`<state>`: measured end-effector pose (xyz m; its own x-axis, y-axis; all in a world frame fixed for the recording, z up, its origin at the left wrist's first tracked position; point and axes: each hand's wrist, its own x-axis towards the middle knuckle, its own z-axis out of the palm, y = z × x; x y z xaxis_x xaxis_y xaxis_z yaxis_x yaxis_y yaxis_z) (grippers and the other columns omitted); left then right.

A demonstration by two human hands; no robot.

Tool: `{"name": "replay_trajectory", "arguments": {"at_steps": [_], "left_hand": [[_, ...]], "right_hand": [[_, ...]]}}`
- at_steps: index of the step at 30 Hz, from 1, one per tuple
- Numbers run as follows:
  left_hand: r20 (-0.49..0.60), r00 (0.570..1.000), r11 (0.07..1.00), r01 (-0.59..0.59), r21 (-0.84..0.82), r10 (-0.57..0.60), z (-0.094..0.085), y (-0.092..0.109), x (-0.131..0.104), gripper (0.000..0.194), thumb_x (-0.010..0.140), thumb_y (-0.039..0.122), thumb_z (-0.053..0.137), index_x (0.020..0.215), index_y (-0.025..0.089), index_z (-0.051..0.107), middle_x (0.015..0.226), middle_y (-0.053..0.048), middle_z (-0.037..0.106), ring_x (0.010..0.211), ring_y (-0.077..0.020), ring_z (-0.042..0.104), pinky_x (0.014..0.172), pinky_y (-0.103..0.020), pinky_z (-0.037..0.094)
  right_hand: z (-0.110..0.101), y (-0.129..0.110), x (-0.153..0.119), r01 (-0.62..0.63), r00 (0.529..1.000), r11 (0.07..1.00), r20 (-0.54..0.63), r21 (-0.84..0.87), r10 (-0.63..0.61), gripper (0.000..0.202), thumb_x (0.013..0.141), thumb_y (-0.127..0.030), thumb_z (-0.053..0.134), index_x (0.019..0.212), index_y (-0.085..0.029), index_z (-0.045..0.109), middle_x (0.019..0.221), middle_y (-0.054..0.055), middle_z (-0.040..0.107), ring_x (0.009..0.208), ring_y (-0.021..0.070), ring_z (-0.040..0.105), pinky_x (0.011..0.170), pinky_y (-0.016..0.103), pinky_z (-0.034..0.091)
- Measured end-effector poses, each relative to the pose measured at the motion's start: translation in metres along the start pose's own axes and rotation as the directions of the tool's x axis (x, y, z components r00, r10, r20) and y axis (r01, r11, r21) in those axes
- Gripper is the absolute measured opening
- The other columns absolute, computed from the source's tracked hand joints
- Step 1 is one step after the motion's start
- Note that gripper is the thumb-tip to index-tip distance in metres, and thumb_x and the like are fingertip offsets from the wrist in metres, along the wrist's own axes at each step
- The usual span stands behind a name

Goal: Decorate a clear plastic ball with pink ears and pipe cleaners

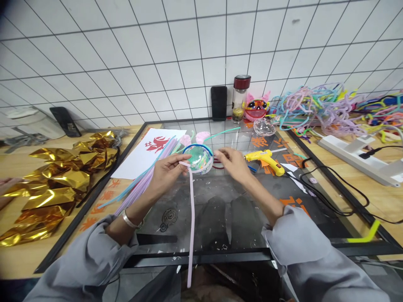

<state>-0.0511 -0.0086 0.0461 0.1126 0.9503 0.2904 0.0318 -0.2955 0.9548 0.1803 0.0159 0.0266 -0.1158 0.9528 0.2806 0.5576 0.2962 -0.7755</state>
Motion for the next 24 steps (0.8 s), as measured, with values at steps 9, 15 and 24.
{"name": "replay_trajectory", "arguments": {"at_steps": [9, 15, 24], "left_hand": [[-0.034, 0.999, 0.998, -0.03, 0.047, 0.032, 0.0, -0.005, 0.001, 0.02, 0.072, 0.019, 0.067, 0.089, 0.015, 0.077, 0.069, 0.001, 0.065, 0.052, -0.008, 0.06, 0.053, -0.02, 0.052], [-0.055, 0.998, 0.996, -0.006, 0.092, 0.011, 0.001, -0.002, 0.0, 0.018, 0.073, 0.021, 0.068, 0.088, 0.015, 0.076, 0.071, 0.0, 0.067, 0.053, -0.0088, 0.06, 0.052, -0.02, 0.051], [-0.088, 0.995, 0.998, 0.052, 0.028, -0.049, 0.007, 0.002, -0.004, 0.021, 0.071, 0.023, 0.069, 0.089, 0.014, 0.075, 0.069, 0.0, 0.068, 0.054, -0.0092, 0.06, 0.054, -0.021, 0.052]], "right_hand": [[0.007, 0.006, 0.003, 0.303, 0.928, 0.765, 0.359, -0.568, -0.101, 0.042, 0.087, -0.002, 0.041, 0.123, -0.01, 0.06, 0.117, 0.017, 0.07, 0.109, 0.0249, 0.062, 0.093, 0.034, 0.043], [-0.007, -0.015, -0.001, 0.204, 0.93, 0.608, 0.347, -0.767, 0.126, 0.037, 0.088, -0.009, 0.047, 0.122, -0.013, 0.062, 0.113, 0.017, 0.071, 0.101, 0.0291, 0.067, 0.082, 0.035, 0.042], [-0.038, -0.012, -0.012, -0.209, 0.978, 0.909, -0.069, -0.362, 0.197, 0.06, 0.069, -0.019, 0.062, 0.128, -0.011, 0.061, 0.08, 0.005, 0.07, 0.072, 0.0214, 0.065, 0.066, 0.03, 0.046]]}}
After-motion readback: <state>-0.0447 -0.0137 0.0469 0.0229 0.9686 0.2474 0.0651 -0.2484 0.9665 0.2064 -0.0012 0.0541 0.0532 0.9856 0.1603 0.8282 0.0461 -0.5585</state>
